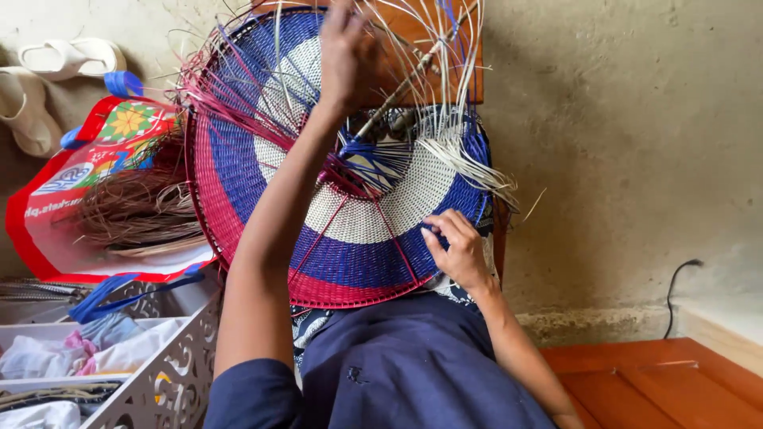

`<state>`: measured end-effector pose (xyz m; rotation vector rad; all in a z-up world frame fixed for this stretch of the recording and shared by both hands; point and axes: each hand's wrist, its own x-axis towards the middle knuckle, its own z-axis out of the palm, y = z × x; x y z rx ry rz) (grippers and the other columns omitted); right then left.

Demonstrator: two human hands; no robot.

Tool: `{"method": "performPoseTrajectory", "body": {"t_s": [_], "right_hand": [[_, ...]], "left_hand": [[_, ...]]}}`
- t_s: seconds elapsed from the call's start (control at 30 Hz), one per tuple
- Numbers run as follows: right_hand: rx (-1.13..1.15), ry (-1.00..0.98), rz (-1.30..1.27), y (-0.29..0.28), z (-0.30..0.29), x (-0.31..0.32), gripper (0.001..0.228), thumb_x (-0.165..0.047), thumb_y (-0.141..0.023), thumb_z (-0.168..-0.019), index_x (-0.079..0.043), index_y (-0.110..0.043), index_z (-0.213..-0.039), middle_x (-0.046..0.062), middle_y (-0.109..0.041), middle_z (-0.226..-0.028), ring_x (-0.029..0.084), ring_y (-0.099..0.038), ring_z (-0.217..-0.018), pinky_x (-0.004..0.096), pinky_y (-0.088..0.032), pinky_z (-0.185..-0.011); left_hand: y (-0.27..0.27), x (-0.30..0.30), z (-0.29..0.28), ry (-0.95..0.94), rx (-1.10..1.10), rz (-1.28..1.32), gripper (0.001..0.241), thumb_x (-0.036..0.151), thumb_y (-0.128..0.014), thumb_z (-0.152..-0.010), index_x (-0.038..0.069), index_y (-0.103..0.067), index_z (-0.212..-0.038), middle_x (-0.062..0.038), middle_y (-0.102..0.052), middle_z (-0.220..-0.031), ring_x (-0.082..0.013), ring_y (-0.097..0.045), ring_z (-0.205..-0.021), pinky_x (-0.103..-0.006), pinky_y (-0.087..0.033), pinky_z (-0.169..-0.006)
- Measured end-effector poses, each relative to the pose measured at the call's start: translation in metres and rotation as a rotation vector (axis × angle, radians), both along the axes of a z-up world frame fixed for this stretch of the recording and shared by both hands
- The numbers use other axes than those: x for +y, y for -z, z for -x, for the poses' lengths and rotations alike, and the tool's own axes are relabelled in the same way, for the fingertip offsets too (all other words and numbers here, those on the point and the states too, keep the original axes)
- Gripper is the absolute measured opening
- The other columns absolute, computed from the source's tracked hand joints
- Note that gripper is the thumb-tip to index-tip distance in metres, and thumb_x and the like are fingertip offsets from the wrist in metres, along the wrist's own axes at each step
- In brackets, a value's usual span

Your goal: Weaving colored fibers into a circular mat pattern

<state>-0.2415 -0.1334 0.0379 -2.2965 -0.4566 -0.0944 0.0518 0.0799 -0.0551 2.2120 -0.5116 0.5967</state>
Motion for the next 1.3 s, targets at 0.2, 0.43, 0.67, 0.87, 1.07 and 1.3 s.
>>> {"method": "performPoseTrajectory", "body": {"t_s": [0.2, 0.43, 0.67, 0.87, 1.07, 1.3], "right_hand": [[-0.028, -0.014, 0.115, 0.009, 0.010, 0.005, 0.011, -0.015, -0.063, -0.101, -0.005, -0.068, -0.098, 0.008, -0.066, -0.089, 0.025, -0.059, -0.079, 0.039, -0.043, -0.074], [-0.058, -0.067, 0.076, 0.001, 0.019, 0.009, 0.008, -0.017, -0.070, -0.096, -0.010, -0.071, -0.100, 0.004, -0.059, -0.075, 0.027, -0.063, -0.070, 0.040, -0.048, -0.061], [-0.092, 0.223, -0.047, -0.021, 0.031, -0.020, 0.008, -0.017, -0.072, -0.094, -0.014, -0.077, -0.100, 0.000, -0.070, -0.094, 0.021, -0.068, -0.092, 0.037, -0.047, -0.102], [-0.118, 0.420, 0.183, -0.029, -0.022, -0.046, 0.098, -0.041, -0.090, -0.078, 0.003, -0.043, -0.152, 0.031, -0.053, -0.133, 0.051, -0.052, -0.116, 0.059, -0.036, -0.101], [0.196, 0.423, 0.389, 0.013, -0.006, -0.070, 0.071, -0.031, -0.084, -0.081, -0.010, -0.057, -0.144, 0.017, -0.076, -0.106, 0.038, -0.072, -0.095, 0.048, -0.046, -0.089], [0.582, 0.158, 0.532, -0.061, 0.047, -0.050, 0.041, -0.027, -0.068, -0.092, -0.009, -0.064, -0.129, 0.023, -0.077, -0.088, 0.041, -0.076, -0.080, 0.050, -0.055, -0.079]], "left_hand": [[-0.025, 0.048, 0.053, -0.268, -0.017, -0.062, 0.032, -0.008, -0.067, -0.086, 0.005, -0.062, -0.115, -0.013, -0.056, -0.108, -0.0283, -0.056, -0.095, -0.0375, -0.051, -0.078], [0.079, 0.018, 0.114, 0.059, 0.182, -0.285, 0.026, 0.049, -0.074, -0.088, 0.024, -0.071, -0.095, 0.005, -0.069, -0.078, -0.0177, -0.062, -0.081, -0.0393, -0.042, -0.089], [0.019, 0.010, 0.148, 0.155, 0.124, -0.324, 0.016, 0.034, -0.076, -0.087, 0.020, -0.072, -0.094, 0.000, -0.072, -0.078, -0.0213, -0.065, -0.087, -0.0436, -0.035, -0.101], [-0.006, -0.001, 0.128, 0.172, -0.074, -0.344, 0.024, 0.038, -0.077, -0.088, 0.015, -0.074, -0.096, -0.006, -0.066, -0.088, -0.0265, -0.058, -0.094, -0.0495, -0.036, -0.105], [-0.057, -0.073, 0.120, 0.518, -0.241, -0.146, 0.010, 0.023, -0.071, -0.096, 0.017, -0.073, -0.089, -0.006, -0.065, -0.101, -0.0274, -0.058, -0.103, -0.0439, -0.046, -0.096], [-0.023, -0.099, 0.097, 0.843, -0.171, -0.604, 0.032, 0.016, -0.060, -0.098, 0.029, -0.071, -0.126, -0.003, -0.049, -0.154, -0.0272, -0.036, -0.147, -0.0460, -0.025, -0.123]]}}
